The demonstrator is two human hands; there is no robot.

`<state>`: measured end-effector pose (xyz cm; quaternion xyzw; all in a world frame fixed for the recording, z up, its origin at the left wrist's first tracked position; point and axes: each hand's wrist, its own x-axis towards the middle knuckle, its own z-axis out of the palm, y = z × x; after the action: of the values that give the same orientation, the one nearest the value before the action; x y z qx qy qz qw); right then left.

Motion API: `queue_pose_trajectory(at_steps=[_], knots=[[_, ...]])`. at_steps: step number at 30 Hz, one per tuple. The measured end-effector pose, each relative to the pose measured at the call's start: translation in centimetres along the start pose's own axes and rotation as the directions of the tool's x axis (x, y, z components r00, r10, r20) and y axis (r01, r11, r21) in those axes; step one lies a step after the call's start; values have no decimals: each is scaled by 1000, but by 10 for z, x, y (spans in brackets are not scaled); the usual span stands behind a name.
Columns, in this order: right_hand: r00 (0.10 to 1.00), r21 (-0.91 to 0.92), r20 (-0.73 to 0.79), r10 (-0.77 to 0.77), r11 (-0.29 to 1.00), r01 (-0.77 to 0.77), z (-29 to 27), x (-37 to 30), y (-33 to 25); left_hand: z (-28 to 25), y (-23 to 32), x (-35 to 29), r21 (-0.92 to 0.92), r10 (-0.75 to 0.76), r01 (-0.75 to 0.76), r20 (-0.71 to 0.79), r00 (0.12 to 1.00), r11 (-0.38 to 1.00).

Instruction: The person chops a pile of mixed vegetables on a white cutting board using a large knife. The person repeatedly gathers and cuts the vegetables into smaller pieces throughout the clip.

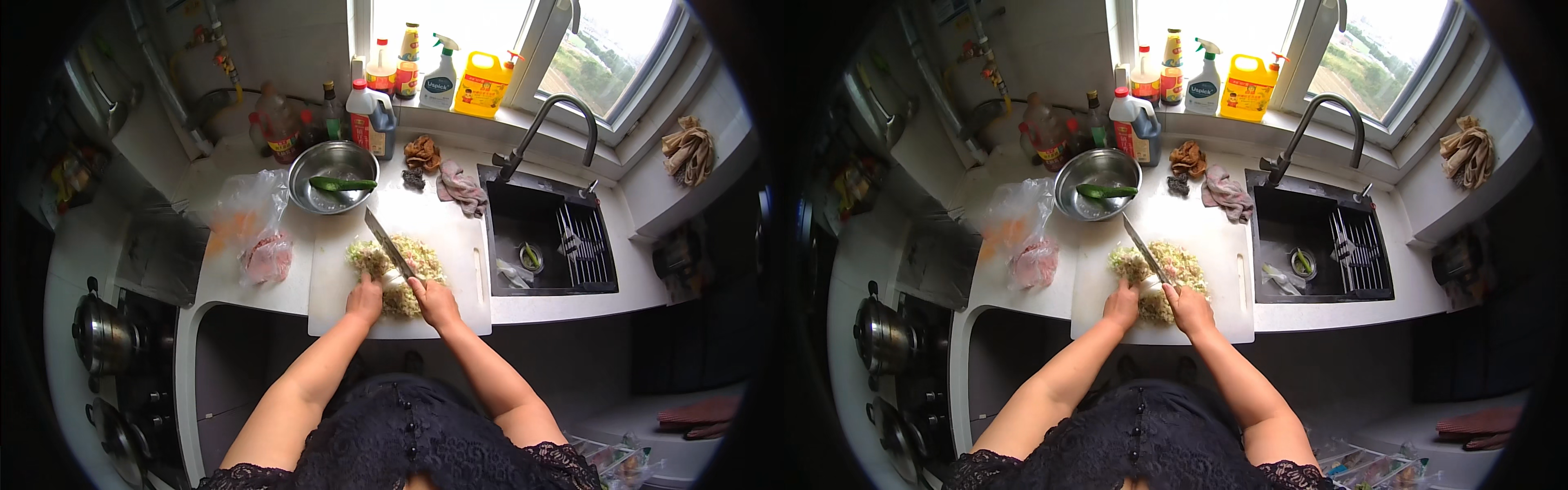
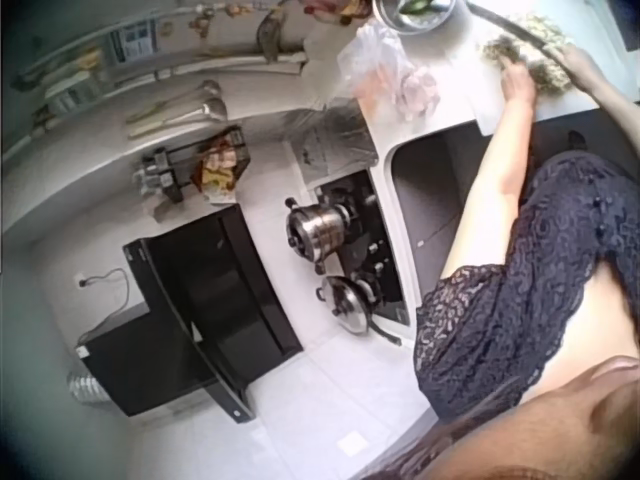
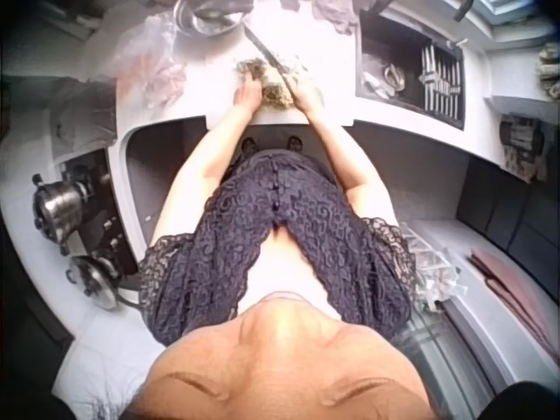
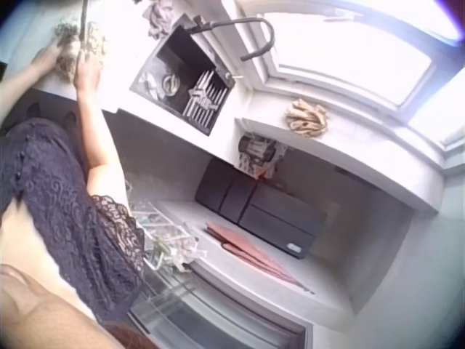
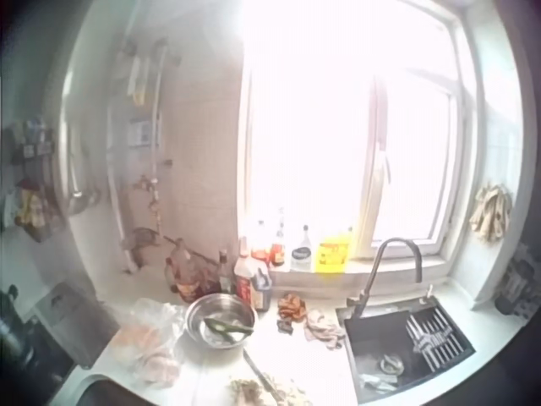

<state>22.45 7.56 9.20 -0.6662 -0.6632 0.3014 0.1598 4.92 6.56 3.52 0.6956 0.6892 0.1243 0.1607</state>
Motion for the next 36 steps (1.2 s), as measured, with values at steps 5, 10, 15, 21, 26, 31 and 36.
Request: queue_pose_trajectory(at_steps=[5, 10, 15, 21, 26, 31, 36], knots=[[992, -2, 118, 41, 999, -41, -1, 6, 3, 1, -2, -2, 11, 64, -64, -50, 997, 998], [997, 1, 69, 39, 999, -39, 8, 2, 0, -2, -2, 0, -14, 82, -83, -81, 993, 996], [994, -57, 104, 18, 998, -12, -2, 9, 6, 2, -2, -1, 33, 69, -68, -45, 997, 997], [997, -44, 59, 54, 998, -52, -1, -3, -5, -2, 3, -5, 13, 68, -67, -70, 995, 998], [998, -88, 53, 45, 995, -40, -9, 2, -5, -9, 6, -4, -18, 49, -49, -34, 998, 999], [996, -56, 70, 49, 997, -45, 2, 11, 20, -16, 5, 4, -224, -67, 55, -49, 997, 973], [996, -42, 78, 34, 999, -31, -9, -4, 6, -28, -29, 7, -582, -150, 67, -96, 984, 810]])
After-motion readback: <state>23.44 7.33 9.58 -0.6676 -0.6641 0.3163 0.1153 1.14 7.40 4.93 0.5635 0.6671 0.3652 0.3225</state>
